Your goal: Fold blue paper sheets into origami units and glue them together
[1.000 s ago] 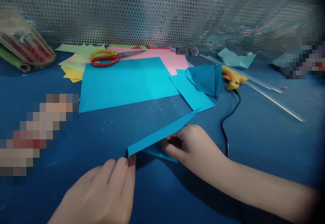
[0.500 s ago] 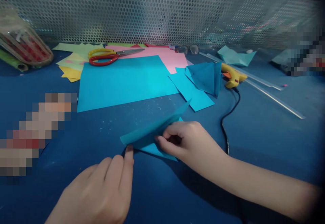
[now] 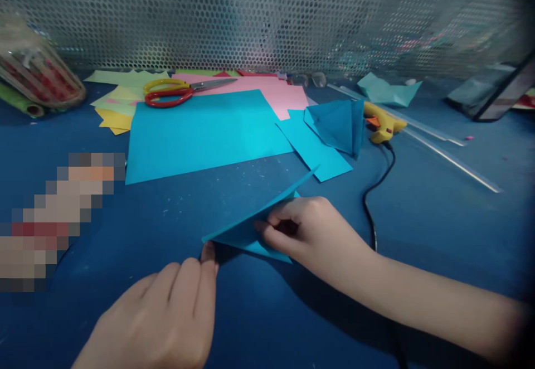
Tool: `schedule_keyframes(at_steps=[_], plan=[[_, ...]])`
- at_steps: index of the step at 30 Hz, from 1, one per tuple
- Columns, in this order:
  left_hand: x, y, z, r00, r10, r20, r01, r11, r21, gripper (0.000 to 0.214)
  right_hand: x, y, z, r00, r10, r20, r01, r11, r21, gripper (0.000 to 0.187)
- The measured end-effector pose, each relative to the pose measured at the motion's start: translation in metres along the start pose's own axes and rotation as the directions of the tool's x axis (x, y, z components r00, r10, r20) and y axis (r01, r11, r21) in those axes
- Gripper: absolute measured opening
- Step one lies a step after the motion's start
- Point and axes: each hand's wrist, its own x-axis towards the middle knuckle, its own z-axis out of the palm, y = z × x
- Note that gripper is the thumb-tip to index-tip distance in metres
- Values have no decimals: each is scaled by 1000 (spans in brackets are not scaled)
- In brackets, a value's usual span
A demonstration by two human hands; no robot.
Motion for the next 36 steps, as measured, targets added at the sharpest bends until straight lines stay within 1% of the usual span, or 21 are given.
schedule_keyframes(at_steps=[3,5,7,11,14,16,18,20,23,27,29,31,36], plan=[[4,2,0,997,-43,-61,45,998,38,30,0,1,0,1000,-13,-6,13,1000,8,33],[6,2,1,998,-41,-55,43,998,48,33,-1,2,1,999,-26,-35,26,1000,10,33],[8,2,1,999,-14,-33,15,999,33,31,-1,2,1,999,-33,-42,34,999,11,31],[6,1,3,998,-49,-25,49,999,3,29,-2,1,0,1000,-10,16,10,999,35,29],[1,1,4,1000,10,18,-10,1000,-5,30,-2,0,0,999,1,36,-2,999,43,31],[0,2,4,998,49,26,-49,999,-8,29,-1,-1,-1,1000,-3,20,2,999,36,30],[0,3,3,1000,6,-16,-6,1000,9,28,-1,-1,-1,1000,-5,13,5,1000,30,30],[2,3,-1,999,-33,-29,33,999,24,29,-1,-1,-1,1000,-2,21,1,999,33,30],[5,1,-7,998,5,68,-7,1000,26,32,-2,1,0,1000,-16,17,15,999,40,30],[4,-4,-9,985,45,169,-51,998,33,40,-4,3,3,995,-78,-63,80,996,34,33],[3,-4,-8,982,63,176,-67,998,18,40,-4,3,4,994,-86,-74,88,996,19,33],[3,-4,-7,986,71,152,-72,997,3,36,-4,3,4,996,-74,-58,74,997,-2,33],[1,-4,-6,991,57,118,-60,998,21,29,-3,2,3,998,-42,-40,42,999,-19,33]])
